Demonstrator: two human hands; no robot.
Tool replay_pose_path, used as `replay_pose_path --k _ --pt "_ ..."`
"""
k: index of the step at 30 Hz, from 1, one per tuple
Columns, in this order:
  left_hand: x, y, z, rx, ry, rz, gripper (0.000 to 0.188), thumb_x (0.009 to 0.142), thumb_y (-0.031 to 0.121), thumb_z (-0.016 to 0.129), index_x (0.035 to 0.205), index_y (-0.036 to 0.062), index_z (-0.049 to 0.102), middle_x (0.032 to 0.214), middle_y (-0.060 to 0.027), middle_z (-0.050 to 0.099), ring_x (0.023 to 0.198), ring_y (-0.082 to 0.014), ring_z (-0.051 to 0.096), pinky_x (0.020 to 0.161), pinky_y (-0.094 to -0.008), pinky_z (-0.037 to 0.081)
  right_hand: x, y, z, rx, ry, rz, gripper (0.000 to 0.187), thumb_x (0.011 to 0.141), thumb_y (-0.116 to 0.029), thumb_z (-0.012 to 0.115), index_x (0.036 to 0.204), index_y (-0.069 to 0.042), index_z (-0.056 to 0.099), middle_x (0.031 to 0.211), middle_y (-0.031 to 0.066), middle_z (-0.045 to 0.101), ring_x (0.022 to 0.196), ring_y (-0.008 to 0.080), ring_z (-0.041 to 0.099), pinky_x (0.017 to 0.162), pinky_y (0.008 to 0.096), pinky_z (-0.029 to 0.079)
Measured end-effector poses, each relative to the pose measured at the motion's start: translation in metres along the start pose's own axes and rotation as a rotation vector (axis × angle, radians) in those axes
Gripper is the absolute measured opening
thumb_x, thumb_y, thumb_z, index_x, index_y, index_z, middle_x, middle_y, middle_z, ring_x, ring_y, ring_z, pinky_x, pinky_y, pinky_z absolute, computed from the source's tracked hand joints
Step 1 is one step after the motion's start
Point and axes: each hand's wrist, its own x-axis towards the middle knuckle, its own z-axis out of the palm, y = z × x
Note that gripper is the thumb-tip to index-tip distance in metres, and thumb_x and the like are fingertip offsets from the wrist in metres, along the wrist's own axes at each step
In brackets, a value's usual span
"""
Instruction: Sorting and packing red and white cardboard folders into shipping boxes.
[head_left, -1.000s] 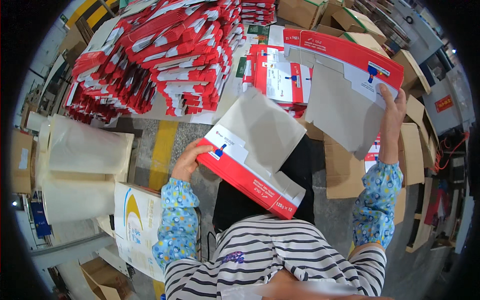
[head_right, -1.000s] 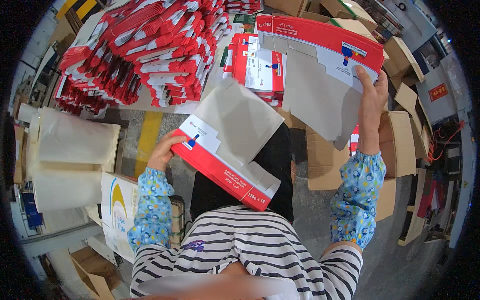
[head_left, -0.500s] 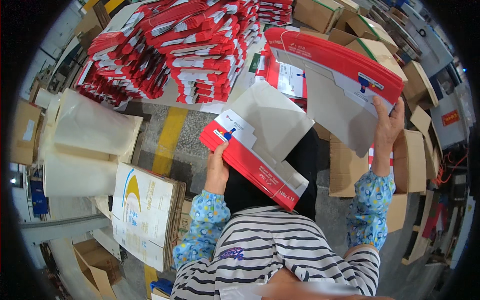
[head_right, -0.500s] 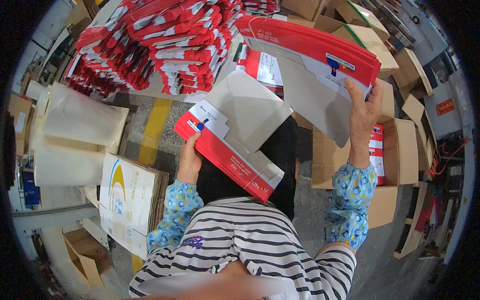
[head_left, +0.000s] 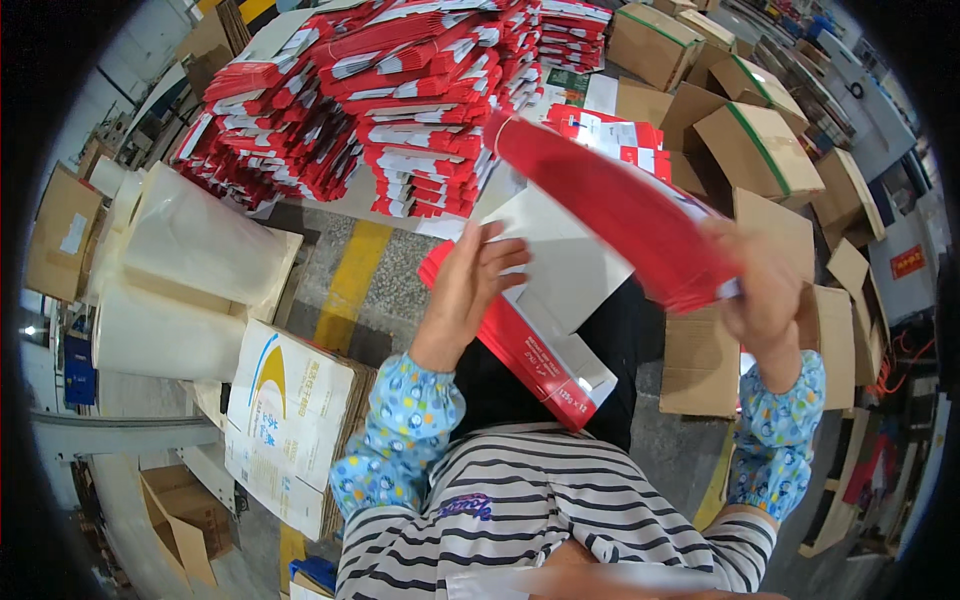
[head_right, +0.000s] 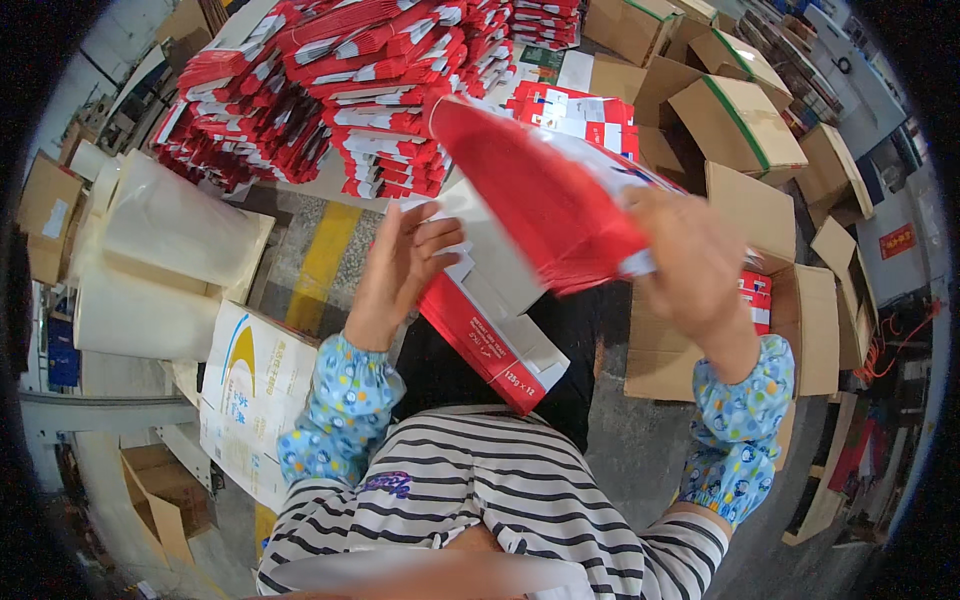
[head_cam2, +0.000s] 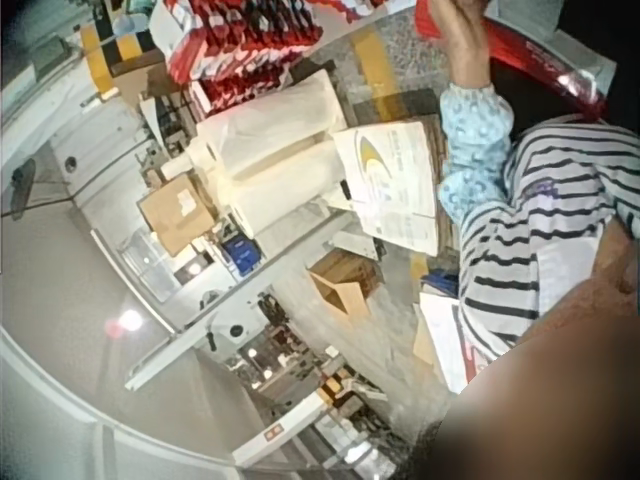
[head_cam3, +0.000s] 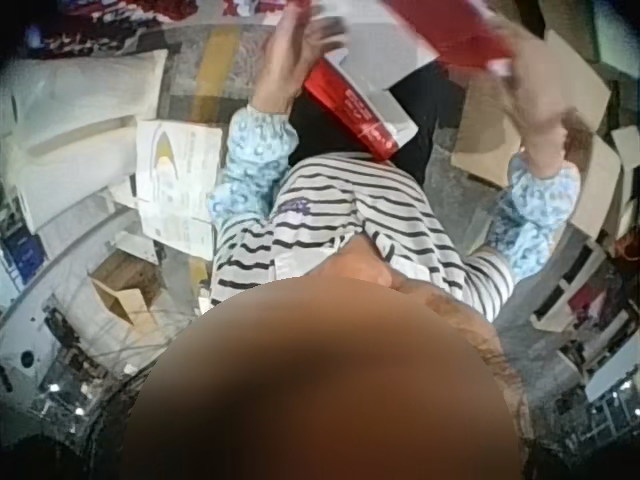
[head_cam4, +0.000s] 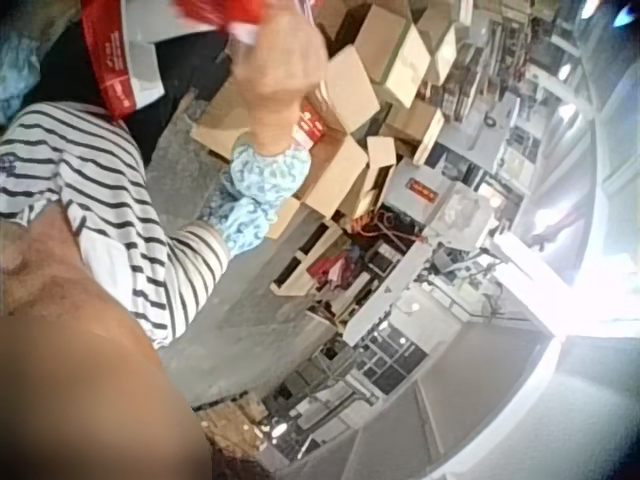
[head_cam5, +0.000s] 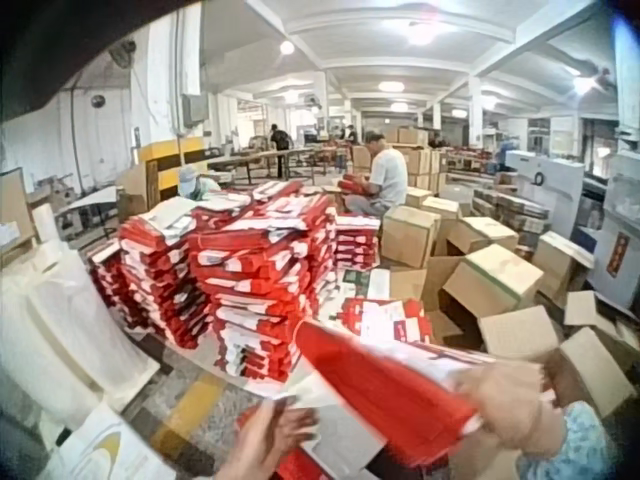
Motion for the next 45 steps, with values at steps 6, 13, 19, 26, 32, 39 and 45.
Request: replay_pose_path --k 6,13,19,26,32,39,45 --pt "0.031 0.036 0.062 -0.076 -0.082 -0.05 0.046 0.091 0.032 0.061 0.124 0.0016 0.052 0.111 -0.0098 0.063 0.098 -0.021 0.063 0.092 -0.0405 0.05 0.005 -0.048 0.048 -0.091 0.02 -0.209 0.024 0.074 -0.005 0.066 0.094 -0.004 0.054 0.101 0.0197 0.064 0.087 0.029 0.065 0.069 0.0354 0.056" --pt "0.061 0.106 0.081 0.633 -0.299 0.342 0.043 0.079 0.009 0.064 0.12 -0.0007 0.055 0.102 -0.0081 0.065 0.086 -0.0153 0.065 0.08 -0.03 0.055 0.053 -0.018 0.02 0.022 -0.054 -0.046 0.059 0.071 -0.02 0.078 0.122 -0.006 0.053 0.127 0.0166 0.055 0.115 0.0357 0.054 0.095 0.045 0.046" --pt "0.068 0.138 0.153 1.588 -0.678 1.356 0.043 0.075 0.023 0.072 0.108 -0.0012 0.061 0.087 -0.0213 0.066 0.079 -0.0356 0.066 0.072 -0.0409 0.053 0.161 -0.007 -0.045 -0.495 -0.457 0.113 0.086 0.066 -0.032 0.085 0.135 -0.007 0.04 0.122 0.013 0.061 0.113 0.0315 0.059 0.1 0.0484 0.04" --pt "0.021 0.184 0.125 1.778 -0.228 1.802 0.022 0.077 0.019 0.07 0.089 0.0045 0.06 0.079 -0.0091 0.059 0.071 -0.0254 0.059 0.065 -0.0365 0.049 0.085 0.065 -0.015 -0.267 -0.19 0.264 0.055 0.08 -0.029 0.076 0.126 -0.007 0.055 0.099 0.0145 0.069 0.084 0.0304 0.068 0.075 0.0393 0.053" --pt "-0.015 0.039 -0.028 1.927 -0.533 0.918 0.065 0.061 0.01 0.073 0.125 0.0113 0.059 0.129 -0.0132 0.054 0.12 -0.0335 0.048 0.1 -0.0564 0.035 0.025 0.053 0.005 0.238 0.076 0.808 0.053 0.081 -0.03 0.077 0.121 0.0 0.057 0.097 0.0127 0.07 0.078 0.014 0.067 0.065 0.0269 0.053" --pt "-0.021 -0.07 -0.068 1.862 -0.875 0.758 0.093 0.049 0.017 0.082 0.136 0.0162 0.05 0.141 -0.0128 0.043 0.127 -0.033 0.042 0.108 -0.0592 0.028 -0.007 0.059 0.023 0.015 -0.015 0.902 0.051 0.08 -0.032 0.078 0.116 -0.002 0.06 0.085 0.0116 0.069 0.069 0.0147 0.064 0.062 0.0284 0.051" --pt "-0.012 -0.103 -0.084 1.889 -0.728 1.027 0.077 0.053 0.023 0.081 0.124 0.0099 0.054 0.127 -0.014 0.05 0.118 -0.0318 0.049 0.101 -0.0555 0.038 -0.035 0.068 0.02 0.018 -0.019 0.97 0.049 0.08 -0.033 0.077 0.115 -0.004 0.06 0.078 0.0122 0.066 0.064 0.0175 0.06 0.061 0.0331 0.048"
